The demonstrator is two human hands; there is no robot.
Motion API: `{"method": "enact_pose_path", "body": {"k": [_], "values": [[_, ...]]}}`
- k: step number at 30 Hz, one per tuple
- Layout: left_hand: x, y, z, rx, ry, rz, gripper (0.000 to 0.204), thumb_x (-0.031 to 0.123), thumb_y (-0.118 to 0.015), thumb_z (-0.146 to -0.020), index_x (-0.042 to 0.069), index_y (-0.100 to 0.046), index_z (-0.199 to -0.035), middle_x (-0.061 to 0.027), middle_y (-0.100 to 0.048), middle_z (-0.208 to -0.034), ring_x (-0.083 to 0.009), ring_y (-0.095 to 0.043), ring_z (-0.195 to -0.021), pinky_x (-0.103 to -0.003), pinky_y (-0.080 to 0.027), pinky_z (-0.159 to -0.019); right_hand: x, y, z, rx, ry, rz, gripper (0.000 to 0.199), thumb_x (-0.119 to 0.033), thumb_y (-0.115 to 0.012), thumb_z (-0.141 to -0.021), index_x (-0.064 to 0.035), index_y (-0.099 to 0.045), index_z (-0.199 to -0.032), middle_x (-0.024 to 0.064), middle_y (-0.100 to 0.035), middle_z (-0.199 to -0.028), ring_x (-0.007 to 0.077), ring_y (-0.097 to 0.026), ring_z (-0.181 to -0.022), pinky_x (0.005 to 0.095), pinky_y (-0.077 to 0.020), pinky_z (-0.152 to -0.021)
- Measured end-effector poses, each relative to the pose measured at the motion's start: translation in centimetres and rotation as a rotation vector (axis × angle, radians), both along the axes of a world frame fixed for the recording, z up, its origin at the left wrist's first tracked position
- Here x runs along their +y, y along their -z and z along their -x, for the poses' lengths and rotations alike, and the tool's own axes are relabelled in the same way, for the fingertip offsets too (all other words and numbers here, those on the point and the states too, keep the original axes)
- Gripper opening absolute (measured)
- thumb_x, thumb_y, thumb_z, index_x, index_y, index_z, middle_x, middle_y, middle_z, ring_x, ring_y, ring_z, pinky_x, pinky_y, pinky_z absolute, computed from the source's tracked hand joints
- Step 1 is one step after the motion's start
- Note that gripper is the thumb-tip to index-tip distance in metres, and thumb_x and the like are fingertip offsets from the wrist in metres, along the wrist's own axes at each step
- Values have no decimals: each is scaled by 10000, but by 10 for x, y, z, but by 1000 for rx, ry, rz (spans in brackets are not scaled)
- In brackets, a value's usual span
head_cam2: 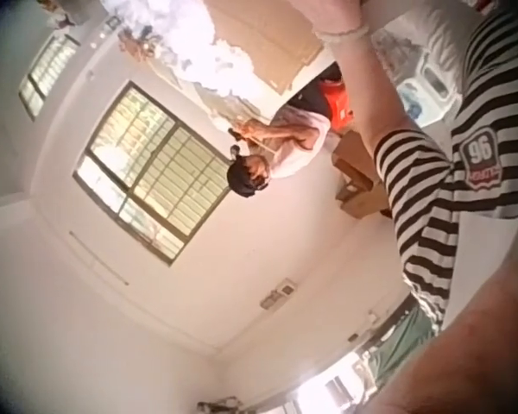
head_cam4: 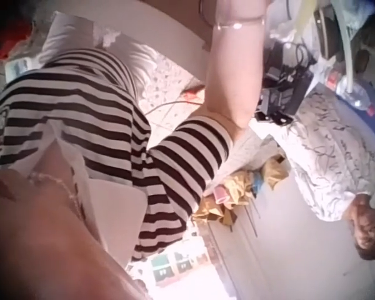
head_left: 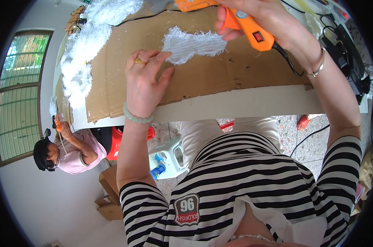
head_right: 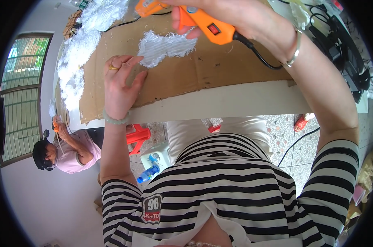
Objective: Applying hot glue to white fluffy material and a cardboard base to assemble a toy part.
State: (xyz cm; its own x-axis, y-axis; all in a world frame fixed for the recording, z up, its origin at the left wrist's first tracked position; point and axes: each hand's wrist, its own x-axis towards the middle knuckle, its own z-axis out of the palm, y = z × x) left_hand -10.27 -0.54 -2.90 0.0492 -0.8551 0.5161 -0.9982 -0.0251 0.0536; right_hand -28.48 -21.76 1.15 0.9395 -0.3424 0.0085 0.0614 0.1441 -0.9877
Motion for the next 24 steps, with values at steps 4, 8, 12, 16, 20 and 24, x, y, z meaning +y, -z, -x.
{"method": "enact_pose_path", "body": {"k": [4, 8, 12, 16, 20, 24], "values": [[-9, 6, -4, -78, 114, 33, 276, 16, -727, -637, 94, -664, -895, -40, -612, -919, -262, -559, -948, -396, -396, -863, -2, 5, -1, 84, -74, 110, 343, -334, -569, -936, -6, -596, -1034, 82, -641, -841, 161, -615, -754, 277, -507, -649], [-15, 3, -2, -124, 126, 11, 196, 10, -689, -661, 83, -639, -836, -35, -605, -909, -249, -553, -960, -403, -379, -872, -3, 32, -18, -156, -59, 127, 367, -328, -541, -953, -10, -577, -1131, 54, -627, -908, 142, -597, -809, 273, -506, -661], [-20, 6, 1, -185, 104, 22, 157, 17, -642, -693, 72, -616, -838, -37, -608, -888, -245, -551, -941, -397, -383, -869, 18, 19, -40, -69, -44, -225, 331, -297, -534, -960, -40, -544, -1168, 30, -598, -856, 112, -586, -766, 253, -505, -654], [-33, 6, 4, -130, 97, 27, 143, 18, -617, -710, 71, -602, -842, -42, -614, -840, -241, -556, -905, -394, -388, -864, 27, 35, -44, 26, 89, -38, 327, -377, -558, -929, -56, -606, -975, 40, -626, -806, 131, -616, -774, 291, -535, -727], [-44, 4, 6, -141, 151, 14, 131, -14, -616, -711, 59, -581, -813, -56, -606, -749, -252, -571, -831, -387, -404, -822, 21, 38, -41, 52, 84, -45, 329, -368, -546, -937, -49, -591, -1004, 45, -630, -833, 132, -615, -779, 298, -536, -729], [-51, 6, 4, -124, 159, -76, 165, -9, -596, -703, 75, -602, -845, -48, -593, -706, -231, -572, -795, -369, -395, -817, 18, 40, -41, 16, 169, -109, 318, -354, -538, -944, -44, -608, -939, 46, -635, -835, 122, -609, -772, 279, -521, -699]]}}
